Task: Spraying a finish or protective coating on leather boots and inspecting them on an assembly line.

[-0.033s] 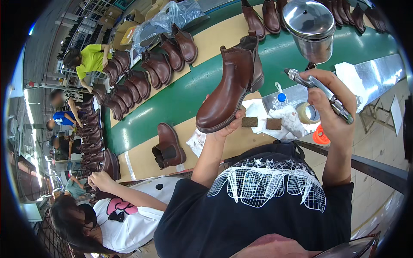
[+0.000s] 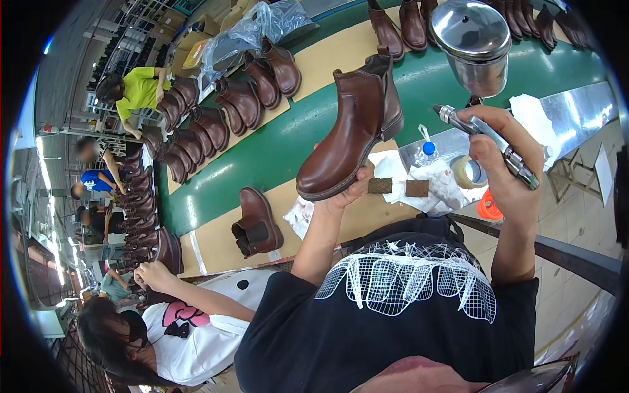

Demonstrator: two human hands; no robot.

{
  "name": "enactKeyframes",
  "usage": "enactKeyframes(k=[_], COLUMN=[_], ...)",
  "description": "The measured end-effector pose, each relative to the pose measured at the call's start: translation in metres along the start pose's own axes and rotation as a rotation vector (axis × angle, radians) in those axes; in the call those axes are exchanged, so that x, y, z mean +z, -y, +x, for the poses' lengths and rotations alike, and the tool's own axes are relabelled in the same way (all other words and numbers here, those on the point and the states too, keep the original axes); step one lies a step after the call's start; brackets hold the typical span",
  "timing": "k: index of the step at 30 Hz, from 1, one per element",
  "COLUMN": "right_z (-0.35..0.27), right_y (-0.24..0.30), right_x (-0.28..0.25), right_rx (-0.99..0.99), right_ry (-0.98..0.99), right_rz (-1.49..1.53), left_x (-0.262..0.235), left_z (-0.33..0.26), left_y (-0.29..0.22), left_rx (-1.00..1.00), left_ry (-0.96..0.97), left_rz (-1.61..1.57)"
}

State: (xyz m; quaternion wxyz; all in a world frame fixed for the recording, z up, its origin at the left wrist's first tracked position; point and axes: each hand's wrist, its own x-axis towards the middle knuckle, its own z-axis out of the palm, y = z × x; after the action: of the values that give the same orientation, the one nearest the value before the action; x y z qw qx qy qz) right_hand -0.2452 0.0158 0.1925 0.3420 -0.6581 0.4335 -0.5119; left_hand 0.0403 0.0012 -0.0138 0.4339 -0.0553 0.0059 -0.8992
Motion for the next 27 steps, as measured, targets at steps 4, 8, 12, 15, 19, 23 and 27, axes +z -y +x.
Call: enactKeyframes(k=[4,8,12,15,19,23,27], right_z=[-0.006,-0.012,-0.013,-0.018,-0.035,-0.04,-0.037], right_y=[0.003,0.005,0.015,0.012,0.003,0.004,0.001], right_x=[0.0,-0.001,0.0,0.002,0.006,0.005,0.0], right_rx=[-0.027,-0.13,-0.042,-0.064,-0.034,-0.015,-0.053], right_ry=[0.006,0.047,0.002,0.016,0.14,0.191,0.127], right_rz=[-0.035,-0.169,-0.107,-0.159,-0.25,-0.245,-0.21], left_x=[-0.002,-0.011,-0.007,-0.01,0.002,0.004,-0.003], left_z=[-0.003,-0.008,-0.006,-0.006,0.0,0.002,0.001], left_y=[-0.003,-0.008,-0.007,-0.008,-0.005,-0.005,-0.004], left_rx=[-0.08,-0.055,-0.079,-0.109,-0.115,-0.119,-0.132], left_ry=[0.043,-0.008,-0.009,0.049,0.109,0.112,0.155], left_rz=[-0.028,0.056,0.043,-0.004,-0.066,-0.061,-0.074])
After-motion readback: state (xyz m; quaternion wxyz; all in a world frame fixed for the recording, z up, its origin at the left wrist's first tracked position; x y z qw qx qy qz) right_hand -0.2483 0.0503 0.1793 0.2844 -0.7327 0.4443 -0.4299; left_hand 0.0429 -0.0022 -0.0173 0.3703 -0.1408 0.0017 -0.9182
